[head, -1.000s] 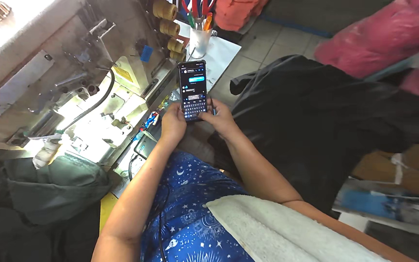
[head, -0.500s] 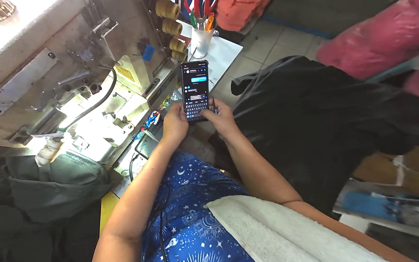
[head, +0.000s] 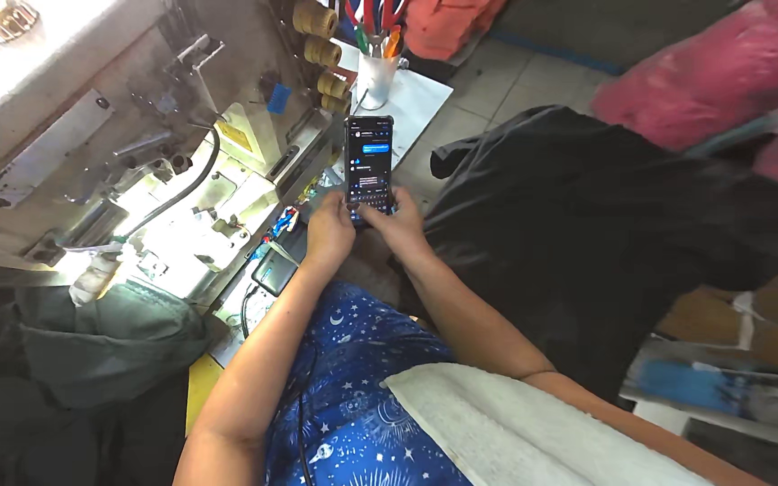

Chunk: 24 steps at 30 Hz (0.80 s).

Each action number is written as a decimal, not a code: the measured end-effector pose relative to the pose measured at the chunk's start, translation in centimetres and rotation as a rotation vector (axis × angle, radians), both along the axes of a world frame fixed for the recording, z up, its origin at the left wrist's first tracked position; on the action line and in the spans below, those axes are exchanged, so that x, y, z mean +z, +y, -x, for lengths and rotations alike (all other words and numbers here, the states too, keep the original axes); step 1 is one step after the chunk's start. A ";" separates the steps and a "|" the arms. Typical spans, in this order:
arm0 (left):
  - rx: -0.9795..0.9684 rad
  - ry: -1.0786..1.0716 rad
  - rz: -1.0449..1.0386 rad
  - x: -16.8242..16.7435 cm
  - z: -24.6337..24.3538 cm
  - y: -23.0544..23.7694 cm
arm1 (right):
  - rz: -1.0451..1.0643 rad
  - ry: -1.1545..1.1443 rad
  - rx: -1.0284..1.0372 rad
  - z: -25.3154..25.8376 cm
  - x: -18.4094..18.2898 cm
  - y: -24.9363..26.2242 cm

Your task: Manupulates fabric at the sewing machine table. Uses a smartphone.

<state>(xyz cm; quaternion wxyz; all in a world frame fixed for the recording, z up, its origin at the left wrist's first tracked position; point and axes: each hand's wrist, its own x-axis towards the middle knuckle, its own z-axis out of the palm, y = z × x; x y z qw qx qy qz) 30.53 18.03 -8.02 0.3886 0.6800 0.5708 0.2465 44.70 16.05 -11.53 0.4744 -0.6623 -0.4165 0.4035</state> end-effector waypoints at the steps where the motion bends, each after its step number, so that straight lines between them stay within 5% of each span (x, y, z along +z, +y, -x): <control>1: -0.001 0.000 -0.003 0.0 0.1 0.0 | -0.012 0.026 0.015 -0.1 -0.1 0.0; 19: 0.000 -0.012 -0.015 0.0 0.3 -0.1 | -0.071 0.138 0.006 -0.4 -0.5 0.0; 24: 0.009 -0.029 0.010 0.1 0.6 0.0 | -0.101 0.240 0.186 -1.9 -0.4 -0.5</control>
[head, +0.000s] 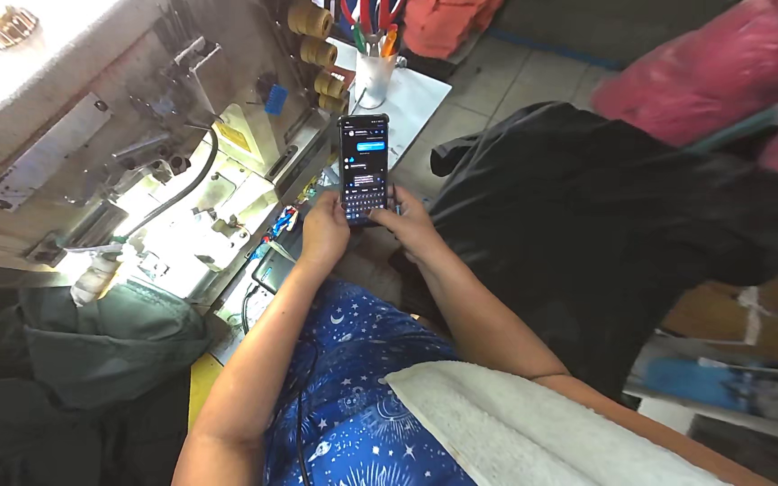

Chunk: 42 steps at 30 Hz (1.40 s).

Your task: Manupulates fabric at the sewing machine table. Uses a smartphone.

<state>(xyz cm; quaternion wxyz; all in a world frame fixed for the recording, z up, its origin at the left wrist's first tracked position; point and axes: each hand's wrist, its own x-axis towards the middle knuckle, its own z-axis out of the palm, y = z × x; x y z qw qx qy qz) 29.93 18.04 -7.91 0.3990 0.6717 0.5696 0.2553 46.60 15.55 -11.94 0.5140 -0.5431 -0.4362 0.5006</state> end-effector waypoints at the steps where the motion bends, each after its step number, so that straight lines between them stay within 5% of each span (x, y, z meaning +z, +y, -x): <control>1: 0.000 -0.008 0.003 0.0 0.0 0.1 | -0.014 0.006 0.022 -0.3 -0.2 0.1; 42: -0.013 -0.043 -0.003 -0.4 0.3 -0.2 | -0.013 -0.090 -0.021 -1.0 0.2 0.1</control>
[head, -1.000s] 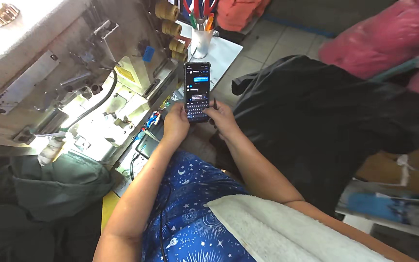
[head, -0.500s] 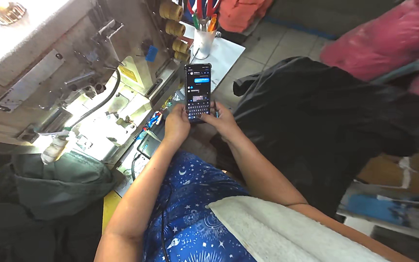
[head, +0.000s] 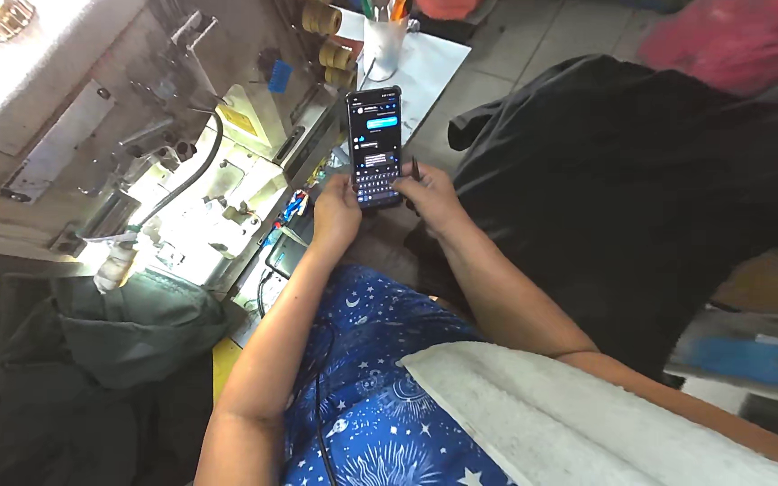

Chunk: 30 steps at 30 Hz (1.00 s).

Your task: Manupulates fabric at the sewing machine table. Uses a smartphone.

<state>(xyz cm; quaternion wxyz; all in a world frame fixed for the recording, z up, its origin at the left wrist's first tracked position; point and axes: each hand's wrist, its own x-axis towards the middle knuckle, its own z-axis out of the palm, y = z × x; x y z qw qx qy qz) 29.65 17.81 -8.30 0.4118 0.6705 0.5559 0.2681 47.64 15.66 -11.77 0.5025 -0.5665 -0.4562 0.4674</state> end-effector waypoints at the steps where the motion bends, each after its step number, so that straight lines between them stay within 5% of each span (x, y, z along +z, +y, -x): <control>1: 0.003 0.000 -0.001 -0.1 -0.1 0.0 | 0.001 -0.004 0.003 -0.1 -0.1 0.0; 30: 0.007 0.005 -0.010 0.4 -0.3 0.4 | -0.060 -0.013 0.030 -0.2 -0.1 0.5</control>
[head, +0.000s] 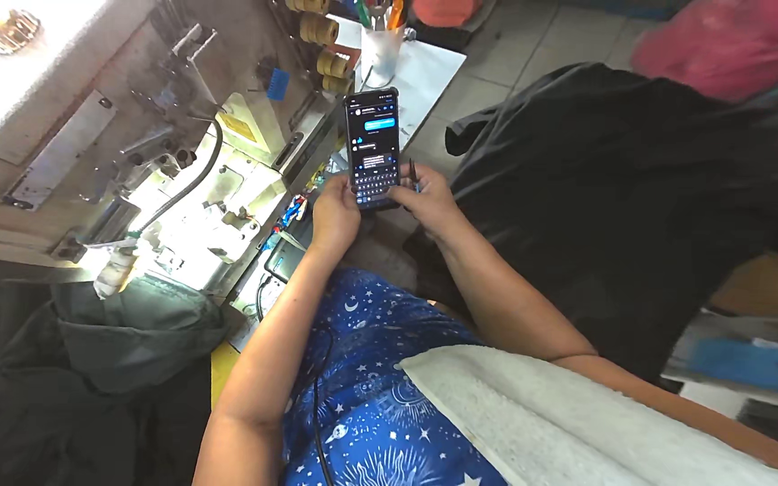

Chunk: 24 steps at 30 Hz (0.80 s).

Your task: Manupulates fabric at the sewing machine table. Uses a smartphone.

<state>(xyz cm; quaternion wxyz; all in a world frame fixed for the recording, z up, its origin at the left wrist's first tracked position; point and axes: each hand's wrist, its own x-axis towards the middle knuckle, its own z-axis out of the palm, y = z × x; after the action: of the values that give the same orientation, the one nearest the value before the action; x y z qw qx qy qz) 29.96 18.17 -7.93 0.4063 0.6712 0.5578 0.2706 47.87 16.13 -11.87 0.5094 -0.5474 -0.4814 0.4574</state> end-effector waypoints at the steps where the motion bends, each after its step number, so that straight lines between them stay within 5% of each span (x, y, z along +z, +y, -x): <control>1: 0.002 -0.002 0.003 0.0 0.0 0.0 | 0.007 0.008 -0.009 0.2 0.1 0.0; 24: 0.004 -0.020 0.011 -0.1 -0.2 -0.3 | 0.041 -0.016 -0.070 1.5 0.2 -0.2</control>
<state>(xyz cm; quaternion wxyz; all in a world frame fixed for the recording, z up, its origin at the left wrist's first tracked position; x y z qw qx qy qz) 30.20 17.92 -8.05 0.4150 0.6652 0.5564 0.2751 46.42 15.93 -11.70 0.5099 -0.5777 -0.4566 0.4447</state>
